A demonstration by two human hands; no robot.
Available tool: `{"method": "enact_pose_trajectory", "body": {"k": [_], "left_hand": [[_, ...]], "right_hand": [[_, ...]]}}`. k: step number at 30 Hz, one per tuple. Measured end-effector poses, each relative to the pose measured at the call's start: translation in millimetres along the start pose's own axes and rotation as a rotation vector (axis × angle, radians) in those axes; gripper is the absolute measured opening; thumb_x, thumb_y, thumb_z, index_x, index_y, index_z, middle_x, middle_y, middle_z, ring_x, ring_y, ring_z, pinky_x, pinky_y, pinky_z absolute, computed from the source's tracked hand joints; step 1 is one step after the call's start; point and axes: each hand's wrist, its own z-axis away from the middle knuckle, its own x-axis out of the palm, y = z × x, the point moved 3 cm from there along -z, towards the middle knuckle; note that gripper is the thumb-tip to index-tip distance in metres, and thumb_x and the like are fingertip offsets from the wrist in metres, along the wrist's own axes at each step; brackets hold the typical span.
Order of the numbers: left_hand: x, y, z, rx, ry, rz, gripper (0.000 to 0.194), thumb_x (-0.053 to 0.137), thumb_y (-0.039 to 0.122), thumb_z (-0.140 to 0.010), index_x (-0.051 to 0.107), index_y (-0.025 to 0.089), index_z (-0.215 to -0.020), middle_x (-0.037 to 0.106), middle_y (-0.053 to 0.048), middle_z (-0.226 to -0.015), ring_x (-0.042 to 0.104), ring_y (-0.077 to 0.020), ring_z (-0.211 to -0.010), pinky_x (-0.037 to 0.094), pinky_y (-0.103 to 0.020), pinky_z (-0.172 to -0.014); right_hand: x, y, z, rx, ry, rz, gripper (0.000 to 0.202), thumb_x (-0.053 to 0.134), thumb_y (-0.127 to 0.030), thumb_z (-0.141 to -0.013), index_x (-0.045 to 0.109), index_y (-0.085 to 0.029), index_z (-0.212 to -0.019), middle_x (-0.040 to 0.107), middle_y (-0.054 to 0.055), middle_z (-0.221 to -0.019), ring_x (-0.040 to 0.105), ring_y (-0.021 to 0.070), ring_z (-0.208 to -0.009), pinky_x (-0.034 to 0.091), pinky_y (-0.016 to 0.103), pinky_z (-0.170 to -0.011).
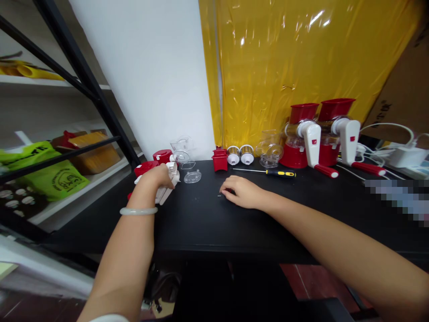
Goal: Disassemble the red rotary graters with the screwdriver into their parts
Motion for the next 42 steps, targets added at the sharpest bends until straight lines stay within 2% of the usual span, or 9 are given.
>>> {"method": "enact_pose_trajectory", "body": {"k": [7,14,22,26,30,32,35,39,42], "left_hand": [[1.9,0,-4,-0.034,-0.021,-0.094,0.074,0.081,0.032,-0.052,0.06,0.009,-0.119,0.071,-0.02,-0.113,0.069,-0.0327,-0.095,0.051,-0.032,-0.069],[1.6,-6,-9,-0.033,-0.027,-0.082,0.065,0.083,0.04,-0.051,0.066,0.013,-0.107,0.073,-0.019,-0.107,0.07,-0.0328,-0.092,0.051,-0.033,-0.07],[-6.0,-3,-2,-0.078,-0.028,-0.089,0.073,0.08,0.055,-0.052,0.064,0.01,-0.109,0.07,-0.022,-0.113,0.068,-0.0347,-0.098,0.05,-0.034,-0.072],[-14.8,7,15,-0.103,0.084,-0.052,0.078,0.068,0.068,-0.062,0.059,0.011,-0.115,0.068,-0.022,-0.115,0.065,-0.0374,-0.104,0.049,-0.038,-0.079],[-25.3,21,34,-0.139,0.341,-0.022,0.08,0.056,0.068,-0.076,0.048,0.006,-0.125,0.065,-0.027,-0.112,0.062,-0.042,-0.105,0.049,-0.047,-0.081],[-30.0,30,40,-0.042,0.552,0.006,0.067,0.054,0.059,-0.083,0.048,0.005,-0.123,0.062,-0.026,-0.113,0.058,-0.0411,-0.109,0.047,-0.048,-0.087],[-30.9,45,43,0.208,0.82,0.078,0.054,0.053,0.045,-0.088,0.046,0.009,-0.128,0.056,-0.023,-0.122,0.048,-0.0379,-0.12,0.041,-0.048,-0.098],[-18.9,67,42,0.556,0.869,0.139,0.05,0.054,0.039,-0.089,0.045,0.015,-0.132,0.051,-0.017,-0.131,0.041,-0.0342,-0.126,0.034,-0.049,-0.107],[-7.8,80,43,0.694,0.827,0.165,0.044,0.054,0.037,-0.089,0.049,0.019,-0.13,0.052,-0.015,-0.131,0.042,-0.0327,-0.125,0.034,-0.05,-0.108]], "right_hand": [[1,1,0,-0.001,-0.004,0.002,0.016,0.053,-0.017,-0.09,0.069,-0.016,-0.091,0.069,0.008,-0.09,0.06,0.0188,-0.089,0.046,0.032,-0.082],[0,0,0,-0.007,-0.007,0.002,0.016,0.053,-0.017,-0.089,0.068,-0.017,-0.091,0.07,0.007,-0.09,0.06,0.0191,-0.09,0.046,0.032,-0.083],[0,0,0,-0.002,-0.001,0.002,0.015,0.053,-0.017,-0.089,0.068,-0.017,-0.091,0.069,0.008,-0.09,0.06,0.0191,-0.089,0.047,0.032,-0.082],[-2,-1,-1,0.015,-0.007,0.0,0.016,0.053,-0.017,-0.089,0.069,-0.016,-0.09,0.069,0.008,-0.089,0.06,0.0184,-0.087,0.047,0.032,-0.081],[-2,0,-1,0.015,-0.008,-0.003,0.016,0.053,-0.017,-0.09,0.069,-0.016,-0.09,0.069,0.007,-0.09,0.06,0.0183,-0.086,0.047,0.031,-0.081],[0,0,0,0.008,0.003,-0.002,0.016,0.052,-0.017,-0.089,0.068,-0.016,-0.09,0.069,0.007,-0.089,0.06,0.0181,-0.087,0.047,0.031,-0.081],[2,-2,-1,-0.01,0.01,0.012,0.016,0.052,-0.016,-0.09,0.067,-0.017,-0.089,0.068,0.007,-0.087,0.059,0.018,-0.087,0.047,0.031,-0.081],[-18,7,-5,0.024,0.122,0.118,0.016,0.052,-0.021,-0.09,0.067,-0.018,-0.092,0.066,0.009,-0.093,0.057,0.0208,-0.092,0.046,0.036,-0.086],[-61,37,0,0.221,0.452,0.264,0.023,0.055,-0.027,-0.087,0.065,-0.019,-0.106,0.058,0.015,-0.113,0.049,0.029,-0.111,0.039,0.047,-0.098]]}}
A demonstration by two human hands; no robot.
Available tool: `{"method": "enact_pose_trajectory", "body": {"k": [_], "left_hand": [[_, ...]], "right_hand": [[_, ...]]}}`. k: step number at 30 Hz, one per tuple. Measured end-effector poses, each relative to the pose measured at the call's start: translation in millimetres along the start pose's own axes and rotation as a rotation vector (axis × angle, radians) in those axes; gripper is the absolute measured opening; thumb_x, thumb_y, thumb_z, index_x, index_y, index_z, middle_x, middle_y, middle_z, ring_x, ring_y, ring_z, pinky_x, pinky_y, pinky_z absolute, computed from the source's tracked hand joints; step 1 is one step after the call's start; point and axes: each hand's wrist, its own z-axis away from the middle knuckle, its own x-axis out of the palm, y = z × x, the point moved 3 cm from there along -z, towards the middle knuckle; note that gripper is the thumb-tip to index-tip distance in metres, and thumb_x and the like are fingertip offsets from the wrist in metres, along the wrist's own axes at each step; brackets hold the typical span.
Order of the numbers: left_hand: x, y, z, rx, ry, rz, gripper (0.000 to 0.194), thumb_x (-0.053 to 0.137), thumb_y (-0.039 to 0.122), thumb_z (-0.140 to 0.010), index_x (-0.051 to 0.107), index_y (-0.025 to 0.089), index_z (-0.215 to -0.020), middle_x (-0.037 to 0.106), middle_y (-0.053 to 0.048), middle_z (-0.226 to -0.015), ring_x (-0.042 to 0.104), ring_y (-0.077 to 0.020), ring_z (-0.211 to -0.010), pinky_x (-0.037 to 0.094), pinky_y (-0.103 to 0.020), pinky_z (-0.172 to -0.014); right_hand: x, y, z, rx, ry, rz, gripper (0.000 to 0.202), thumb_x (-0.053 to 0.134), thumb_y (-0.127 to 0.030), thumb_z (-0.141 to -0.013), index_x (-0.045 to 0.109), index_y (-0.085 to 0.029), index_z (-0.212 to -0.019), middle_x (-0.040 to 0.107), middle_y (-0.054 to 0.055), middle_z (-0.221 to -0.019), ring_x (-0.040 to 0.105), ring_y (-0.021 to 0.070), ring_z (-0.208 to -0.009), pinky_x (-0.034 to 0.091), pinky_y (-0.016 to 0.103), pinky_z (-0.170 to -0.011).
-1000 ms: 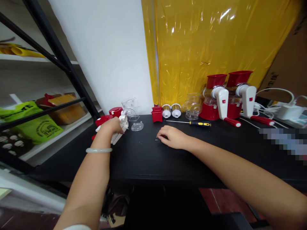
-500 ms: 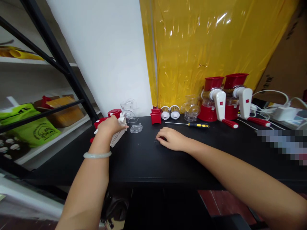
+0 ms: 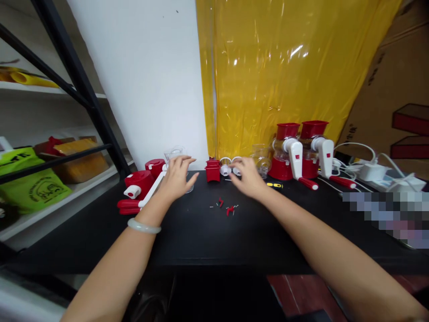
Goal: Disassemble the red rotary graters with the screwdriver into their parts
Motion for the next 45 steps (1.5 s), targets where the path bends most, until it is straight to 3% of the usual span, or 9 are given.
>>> {"method": "enact_pose_trajectory", "body": {"k": [2,4,6,9,13,18,28,45], "left_hand": [[5.1,6,2,0.043,-0.024,0.039,0.038,0.053,0.036,-0.09,0.054,0.019,-0.125,0.053,-0.014,-0.128,0.042,-0.0317,-0.124,0.036,-0.049,-0.106],[8.0,8,4,0.058,-0.032,0.059,0.033,0.052,0.035,-0.091,0.057,0.02,-0.12,0.054,-0.013,-0.126,0.042,-0.0312,-0.123,0.038,-0.048,-0.106],[9.5,8,5,0.046,-0.019,0.068,0.03,0.052,0.035,-0.091,0.059,0.02,-0.116,0.055,-0.013,-0.125,0.042,-0.0311,-0.123,0.038,-0.049,-0.105],[11.9,5,6,0.039,-0.02,0.076,0.027,0.053,0.034,-0.091,0.061,0.021,-0.112,0.055,-0.012,-0.124,0.043,-0.0307,-0.122,0.038,-0.049,-0.106],[13.0,2,6,0.015,-0.023,0.094,0.024,0.053,0.034,-0.091,0.063,0.022,-0.109,0.055,-0.011,-0.125,0.043,-0.0305,-0.122,0.038,-0.049,-0.105],[12.0,3,4,-0.007,-0.012,0.111,0.024,0.054,0.035,-0.091,0.063,0.022,-0.107,0.056,-0.011,-0.122,0.044,-0.0305,-0.121,0.037,-0.051,-0.105],[18.6,-3,3,-0.002,0.008,0.16,0.023,0.054,0.036,-0.09,0.066,0.022,-0.103,0.058,-0.01,-0.116,0.046,-0.0302,-0.116,0.038,-0.053,-0.102],[21.8,-3,2,-0.056,0.008,0.216,0.023,0.055,0.038,-0.088,0.067,0.022,-0.1,0.06,-0.009,-0.11,0.05,-0.0289,-0.113,0.036,-0.052,-0.103]], "right_hand": [[-21,37,-6,0.266,0.231,0.072,0.037,0.057,-0.029,-0.085,0.057,-0.017,-0.12,0.051,0.018,-0.123,0.043,0.0331,-0.121,0.035,0.051,-0.102],[-31,74,-2,0.524,0.326,0.105,0.055,0.062,-0.028,-0.08,0.047,-0.011,-0.13,0.048,0.021,-0.127,0.041,0.0352,-0.125,0.034,0.051,-0.104],[-29,101,6,0.689,0.282,0.115,0.066,0.066,-0.031,-0.077,0.042,-0.007,-0.133,0.047,0.025,-0.128,0.041,0.0372,-0.127,0.033,0.051,-0.105],[-12,121,19,0.752,0.171,0.096,0.081,0.071,-0.036,-0.073,0.034,-0.006,-0.139,0.043,0.027,-0.134,0.041,0.038,-0.13,0.036,0.049,-0.105],[2,124,25,0.755,0.074,0.076,0.086,0.073,-0.044,-0.071,0.035,-0.006,-0.139,0.049,0.026,-0.131,0.046,0.0372,-0.129,0.04,0.045,-0.103],[-5,118,26,0.832,0.013,0.16,0.087,0.069,-0.05,-0.074,0.033,-0.008,-0.142,0.05,0.026,-0.132,0.053,0.0386,-0.123,0.046,0.047,-0.096],[-6,115,26,0.842,-0.018,0.245,0.072,0.065,-0.048,-0.079,0.038,-0.015,-0.137,0.053,0.019,-0.129,0.057,0.0329,-0.119,0.049,0.041,-0.09],[-8,120,30,0.839,-0.005,0.254,0.069,0.065,-0.05,-0.079,0.04,-0.016,-0.133,0.054,0.02,-0.126,0.059,0.0339,-0.114,0.05,0.042,-0.085]]}}
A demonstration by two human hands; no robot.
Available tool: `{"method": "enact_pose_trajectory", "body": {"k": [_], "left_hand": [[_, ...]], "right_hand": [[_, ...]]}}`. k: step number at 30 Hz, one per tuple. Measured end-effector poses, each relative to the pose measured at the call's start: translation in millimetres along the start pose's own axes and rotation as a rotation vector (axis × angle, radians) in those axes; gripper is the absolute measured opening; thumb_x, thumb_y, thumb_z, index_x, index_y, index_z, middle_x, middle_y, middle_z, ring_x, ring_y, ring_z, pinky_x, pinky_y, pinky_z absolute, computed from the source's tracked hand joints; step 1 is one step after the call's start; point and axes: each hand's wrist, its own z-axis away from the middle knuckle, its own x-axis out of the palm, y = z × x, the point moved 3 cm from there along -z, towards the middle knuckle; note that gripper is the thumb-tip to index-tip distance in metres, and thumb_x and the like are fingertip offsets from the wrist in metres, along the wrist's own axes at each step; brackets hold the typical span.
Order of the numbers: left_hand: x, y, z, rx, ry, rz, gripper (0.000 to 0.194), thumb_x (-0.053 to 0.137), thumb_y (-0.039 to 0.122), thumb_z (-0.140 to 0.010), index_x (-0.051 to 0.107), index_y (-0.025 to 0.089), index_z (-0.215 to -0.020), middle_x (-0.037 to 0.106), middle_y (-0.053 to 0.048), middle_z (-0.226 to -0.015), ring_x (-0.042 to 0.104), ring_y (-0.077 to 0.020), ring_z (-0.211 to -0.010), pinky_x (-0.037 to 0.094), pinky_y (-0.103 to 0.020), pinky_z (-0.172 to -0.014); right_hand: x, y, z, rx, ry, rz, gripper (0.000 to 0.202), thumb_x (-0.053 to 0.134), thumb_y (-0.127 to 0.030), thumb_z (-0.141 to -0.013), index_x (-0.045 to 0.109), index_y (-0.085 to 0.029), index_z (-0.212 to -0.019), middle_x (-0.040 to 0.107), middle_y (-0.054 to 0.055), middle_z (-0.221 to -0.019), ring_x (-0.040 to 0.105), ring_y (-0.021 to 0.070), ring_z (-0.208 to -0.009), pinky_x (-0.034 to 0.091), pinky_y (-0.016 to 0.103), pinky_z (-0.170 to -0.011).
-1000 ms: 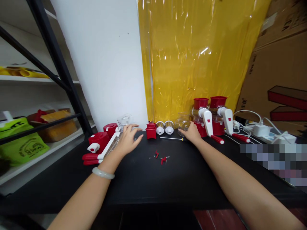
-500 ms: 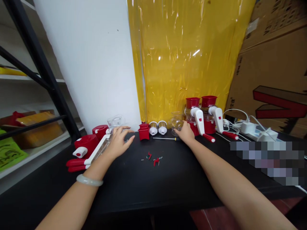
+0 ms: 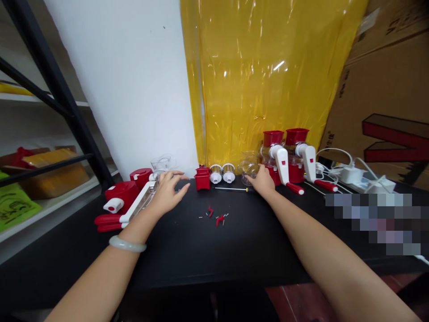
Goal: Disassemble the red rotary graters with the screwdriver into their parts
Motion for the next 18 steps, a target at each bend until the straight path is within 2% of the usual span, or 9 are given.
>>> {"method": "enact_pose_trajectory", "body": {"k": [6,13,18], "left_hand": [[2.4,1,3,-0.009,0.0,0.008,0.021,0.055,0.037,-0.09,0.067,0.022,-0.099,0.06,-0.009,-0.113,0.048,-0.0276,-0.115,0.034,-0.052,-0.104],[-0.4,0,3,0.019,-0.002,0.016,0.02,0.055,0.036,-0.091,0.067,0.023,-0.101,0.06,-0.007,-0.112,0.049,-0.0269,-0.114,0.036,-0.05,-0.103],[-6.3,6,2,0.036,0.035,0.004,0.022,0.057,0.033,-0.09,0.063,0.022,-0.108,0.06,-0.008,-0.113,0.05,-0.0274,-0.114,0.04,-0.049,-0.101]], "right_hand": [[-2,-1,2,-0.089,0.104,-0.081,0.069,0.067,-0.043,-0.077,0.041,-0.013,-0.134,0.056,0.021,-0.124,0.059,0.0338,-0.112,0.049,0.044,-0.089],[-19,-21,6,-0.286,0.355,-0.22,0.074,0.068,-0.039,-0.074,0.04,-0.01,-0.136,0.051,0.022,-0.129,0.051,0.0332,-0.122,0.045,0.046,-0.098],[-40,-34,9,-0.259,0.515,-0.429,0.076,0.068,-0.045,-0.073,0.039,-0.014,-0.136,0.048,0.02,-0.132,0.05,0.0322,-0.123,0.045,0.048,-0.099]]}}
